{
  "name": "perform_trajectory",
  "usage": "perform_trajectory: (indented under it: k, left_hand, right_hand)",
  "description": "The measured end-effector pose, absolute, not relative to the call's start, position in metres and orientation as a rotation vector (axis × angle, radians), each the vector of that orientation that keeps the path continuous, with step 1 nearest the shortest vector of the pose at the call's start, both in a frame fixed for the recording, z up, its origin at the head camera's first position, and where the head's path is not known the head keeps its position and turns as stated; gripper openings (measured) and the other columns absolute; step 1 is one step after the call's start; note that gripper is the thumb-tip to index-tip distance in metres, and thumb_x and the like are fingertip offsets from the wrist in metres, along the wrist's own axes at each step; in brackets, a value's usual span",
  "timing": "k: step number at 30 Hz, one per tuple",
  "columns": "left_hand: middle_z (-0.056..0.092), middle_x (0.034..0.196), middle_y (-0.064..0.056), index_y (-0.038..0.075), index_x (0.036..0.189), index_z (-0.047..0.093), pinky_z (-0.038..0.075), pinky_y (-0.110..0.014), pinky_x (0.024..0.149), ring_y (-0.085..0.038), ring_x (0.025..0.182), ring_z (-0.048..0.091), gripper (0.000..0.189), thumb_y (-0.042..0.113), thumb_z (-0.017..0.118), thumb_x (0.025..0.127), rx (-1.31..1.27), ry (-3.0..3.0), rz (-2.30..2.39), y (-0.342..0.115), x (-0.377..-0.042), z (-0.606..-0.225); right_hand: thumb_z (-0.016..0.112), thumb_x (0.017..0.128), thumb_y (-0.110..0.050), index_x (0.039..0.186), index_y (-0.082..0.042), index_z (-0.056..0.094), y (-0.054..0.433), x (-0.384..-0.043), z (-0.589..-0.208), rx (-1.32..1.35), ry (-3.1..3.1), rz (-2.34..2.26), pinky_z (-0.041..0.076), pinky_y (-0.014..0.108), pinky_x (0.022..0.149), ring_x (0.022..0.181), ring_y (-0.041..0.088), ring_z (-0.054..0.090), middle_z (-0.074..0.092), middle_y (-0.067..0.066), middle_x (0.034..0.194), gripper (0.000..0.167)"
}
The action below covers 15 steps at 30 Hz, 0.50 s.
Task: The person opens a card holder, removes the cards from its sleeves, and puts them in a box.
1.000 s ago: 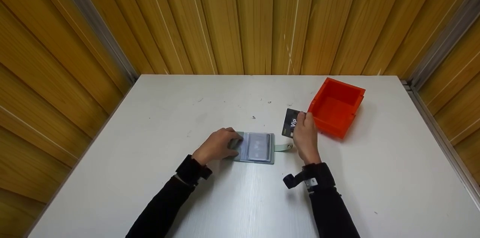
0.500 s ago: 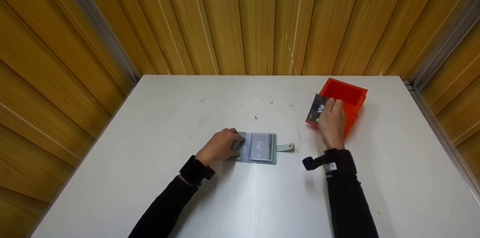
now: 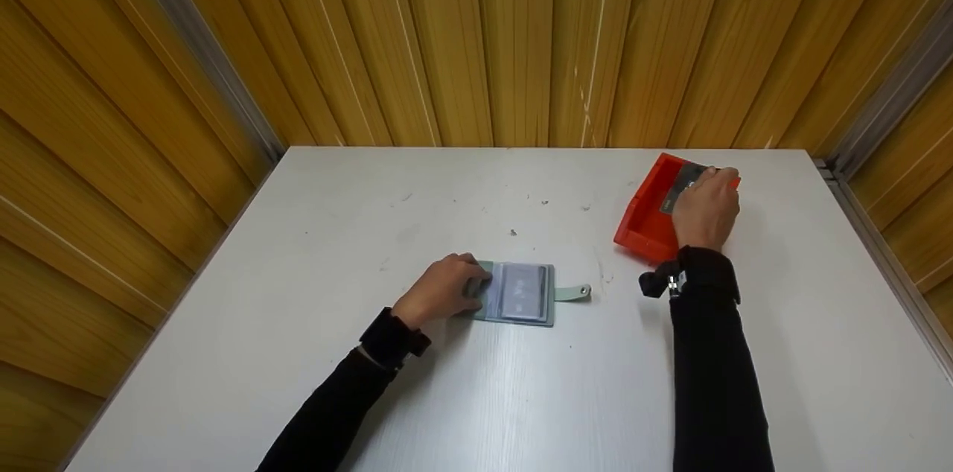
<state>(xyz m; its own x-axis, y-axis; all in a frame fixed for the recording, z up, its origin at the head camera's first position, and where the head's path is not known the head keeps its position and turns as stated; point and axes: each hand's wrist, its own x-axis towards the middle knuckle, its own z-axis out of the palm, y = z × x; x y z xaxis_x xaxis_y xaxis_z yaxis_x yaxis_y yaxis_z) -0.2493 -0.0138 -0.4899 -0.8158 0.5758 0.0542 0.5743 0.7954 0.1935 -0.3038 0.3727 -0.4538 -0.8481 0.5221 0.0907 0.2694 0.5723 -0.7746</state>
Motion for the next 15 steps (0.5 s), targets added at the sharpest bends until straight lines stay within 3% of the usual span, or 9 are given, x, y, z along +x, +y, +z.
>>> perform_trajectory:
  k: [2, 5, 11, 15]
  left_hand:
    - [0.072, 0.1, -0.006, 0.009, 0.107, 0.08, 0.052, -0.026, 0.076, -0.018, 0.087, 0.061, 0.028, 0.015, 0.089, 0.081, 0.956, 2.971, 0.315, -0.013, -0.249, -0.489]
    - [0.072, 0.101, -0.006, 0.009, 0.108, 0.08, 0.053, -0.027, 0.078, -0.019, 0.088, 0.062, 0.028, 0.014, 0.088, 0.082, 0.956, 2.969, 0.317, -0.013, -0.249, -0.487]
    - [0.073, 0.104, -0.006, 0.008, 0.111, 0.08, 0.053, -0.026, 0.081, -0.019, 0.09, 0.062, 0.03, 0.013, 0.088, 0.083, 0.913, 2.962, 0.339, -0.016, -0.248, -0.485]
    - [0.073, 0.104, -0.006, 0.008, 0.111, 0.08, 0.053, -0.027, 0.081, -0.019, 0.091, 0.062, 0.03, 0.013, 0.088, 0.082, 0.91, 2.957, 0.351, -0.017, -0.247, -0.487]
  right_hand:
    - [0.012, 0.112, -0.033, 0.145, 0.013, 0.028, 0.371, -0.307, -0.457, -0.686, -2.511, 1.152, 0.051, 0.052, 0.097, 0.117, 0.047, 0.054, 0.052, 0.04, 0.125, 0.06]
    - [0.013, 0.112, -0.034, 0.151, 0.012, 0.025, 0.367, -0.312, -0.46, -0.75, -2.526, 1.097, 0.047, 0.059, 0.11, 0.129, 0.053, 0.054, 0.05, 0.043, 0.138, 0.061]
    - [0.015, 0.113, -0.03, 0.149, 0.015, 0.024, 0.356, -0.322, -0.468, -0.771, -2.677, 0.855, 0.047, 0.064, 0.106, 0.116, 0.059, 0.058, 0.056, 0.047, 0.125, 0.058]
    - [0.018, 0.113, -0.028, 0.146, 0.015, 0.028, 0.349, -0.325, -0.476, -0.765, -2.742, 0.875, 0.044, 0.064, 0.109, 0.115, 0.056, 0.057, 0.056, 0.046, 0.125, 0.055]
